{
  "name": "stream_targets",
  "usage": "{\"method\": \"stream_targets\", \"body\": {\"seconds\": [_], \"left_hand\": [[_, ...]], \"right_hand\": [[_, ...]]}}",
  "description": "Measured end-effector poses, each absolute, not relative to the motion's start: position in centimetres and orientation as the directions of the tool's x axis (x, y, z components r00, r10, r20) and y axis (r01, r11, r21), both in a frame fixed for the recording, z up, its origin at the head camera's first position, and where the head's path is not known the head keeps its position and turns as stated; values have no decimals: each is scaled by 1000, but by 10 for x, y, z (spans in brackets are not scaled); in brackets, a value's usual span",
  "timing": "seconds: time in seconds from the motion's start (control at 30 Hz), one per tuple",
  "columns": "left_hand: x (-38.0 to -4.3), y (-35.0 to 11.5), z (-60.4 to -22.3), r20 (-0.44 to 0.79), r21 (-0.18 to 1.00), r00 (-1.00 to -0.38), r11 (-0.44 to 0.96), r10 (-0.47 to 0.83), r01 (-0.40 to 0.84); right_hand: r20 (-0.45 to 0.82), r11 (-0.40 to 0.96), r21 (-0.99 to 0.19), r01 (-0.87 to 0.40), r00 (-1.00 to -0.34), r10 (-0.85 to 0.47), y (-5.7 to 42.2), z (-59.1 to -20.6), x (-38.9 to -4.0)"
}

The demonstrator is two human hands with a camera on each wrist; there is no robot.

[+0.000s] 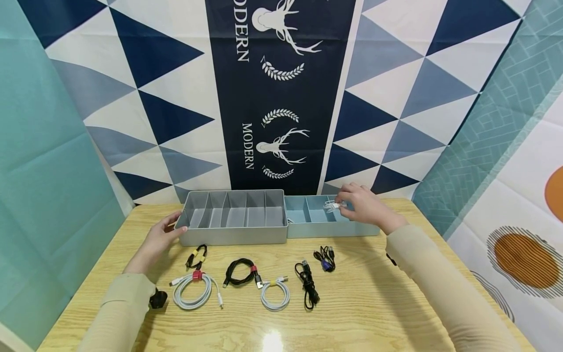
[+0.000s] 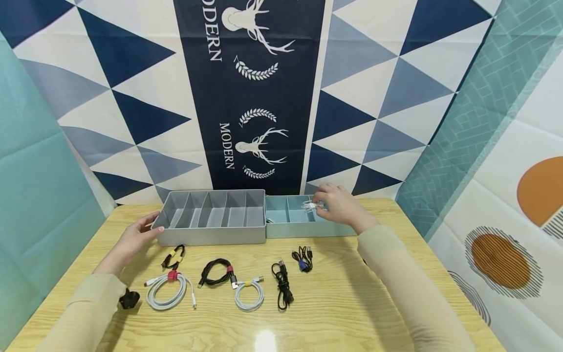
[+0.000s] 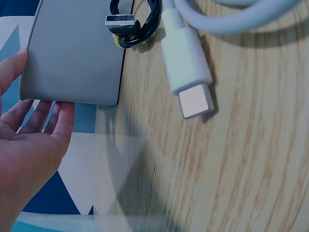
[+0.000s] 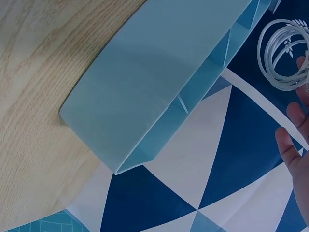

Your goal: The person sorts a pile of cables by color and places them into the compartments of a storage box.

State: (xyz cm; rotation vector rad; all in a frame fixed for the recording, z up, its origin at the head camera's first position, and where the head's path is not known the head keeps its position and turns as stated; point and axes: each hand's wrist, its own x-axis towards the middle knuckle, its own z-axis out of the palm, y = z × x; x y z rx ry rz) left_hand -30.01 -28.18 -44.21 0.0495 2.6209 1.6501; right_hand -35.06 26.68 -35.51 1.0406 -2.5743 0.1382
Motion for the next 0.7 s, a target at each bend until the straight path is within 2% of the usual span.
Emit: {"method": "stream_targets", "body": {"seconds": [0.27, 0.7], "left_hand": [[-300, -281, -442, -28, 900, -999, 435, 42, -7], [-300, -280, -442, -30, 901, -999, 434, 37, -11]], "right_hand": [[366, 722, 51, -690, -660, -656, 265, -357, -355], [355, 775, 53, -630, -713, -604, 257, -365, -362]]}}
